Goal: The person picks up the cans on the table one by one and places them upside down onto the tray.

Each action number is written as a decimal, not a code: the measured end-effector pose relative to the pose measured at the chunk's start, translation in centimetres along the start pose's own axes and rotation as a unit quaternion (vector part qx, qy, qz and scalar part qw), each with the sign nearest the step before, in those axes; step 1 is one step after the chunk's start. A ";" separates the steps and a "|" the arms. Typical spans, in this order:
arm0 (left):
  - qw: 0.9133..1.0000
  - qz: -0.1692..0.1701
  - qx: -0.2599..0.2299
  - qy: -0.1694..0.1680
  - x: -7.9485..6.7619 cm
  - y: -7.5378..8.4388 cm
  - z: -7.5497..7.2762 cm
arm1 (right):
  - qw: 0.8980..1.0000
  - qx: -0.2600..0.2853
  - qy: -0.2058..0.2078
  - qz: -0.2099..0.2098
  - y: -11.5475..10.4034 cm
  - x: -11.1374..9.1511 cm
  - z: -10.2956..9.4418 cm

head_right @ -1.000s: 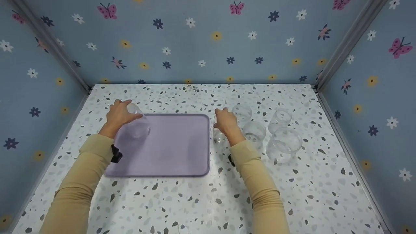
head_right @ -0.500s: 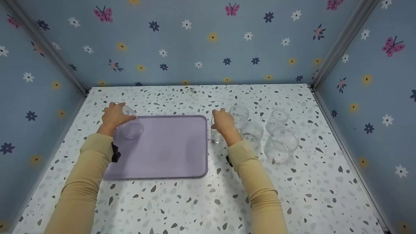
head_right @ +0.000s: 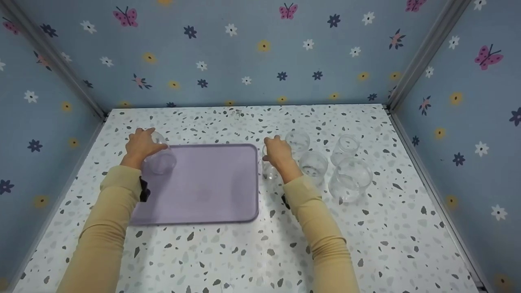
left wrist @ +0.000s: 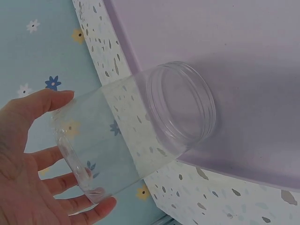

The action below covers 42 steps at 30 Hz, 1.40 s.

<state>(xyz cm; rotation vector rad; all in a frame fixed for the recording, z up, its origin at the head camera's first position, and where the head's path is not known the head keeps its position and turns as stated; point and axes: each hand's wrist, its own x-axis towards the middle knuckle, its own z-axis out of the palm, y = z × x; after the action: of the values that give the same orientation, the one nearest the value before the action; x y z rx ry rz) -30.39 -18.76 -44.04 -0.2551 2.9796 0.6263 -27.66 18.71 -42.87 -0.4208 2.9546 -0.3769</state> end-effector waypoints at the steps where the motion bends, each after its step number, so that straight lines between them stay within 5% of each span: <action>1: 1.000 0.001 0.002 0.001 0.0 0.0 0.0 | 1.000 0.002 -0.002 0.002 0.0 0.0 0.0; 15: 0.999 0.012 0.043 0.003 0.1 0.1 0.3 | 0.999 0.024 0.020 -0.006 0.6 0.1 0.3; 25: 0.995 0.032 0.078 0.058 0.1 1.3 0.0 | 0.999 0.032 0.041 0.001 0.7 -0.3 0.6; 42: 0.974 0.130 0.007 0.187 -1.6 5.6 0.6 | 0.988 0.103 0.113 -0.010 1.1 -1.6 0.3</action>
<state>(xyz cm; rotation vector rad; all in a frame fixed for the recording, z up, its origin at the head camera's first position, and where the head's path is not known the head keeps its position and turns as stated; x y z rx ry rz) -29.81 -13.28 -42.21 0.0248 3.4148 0.6437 -26.37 20.09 -43.32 -0.4067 3.0841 -0.7733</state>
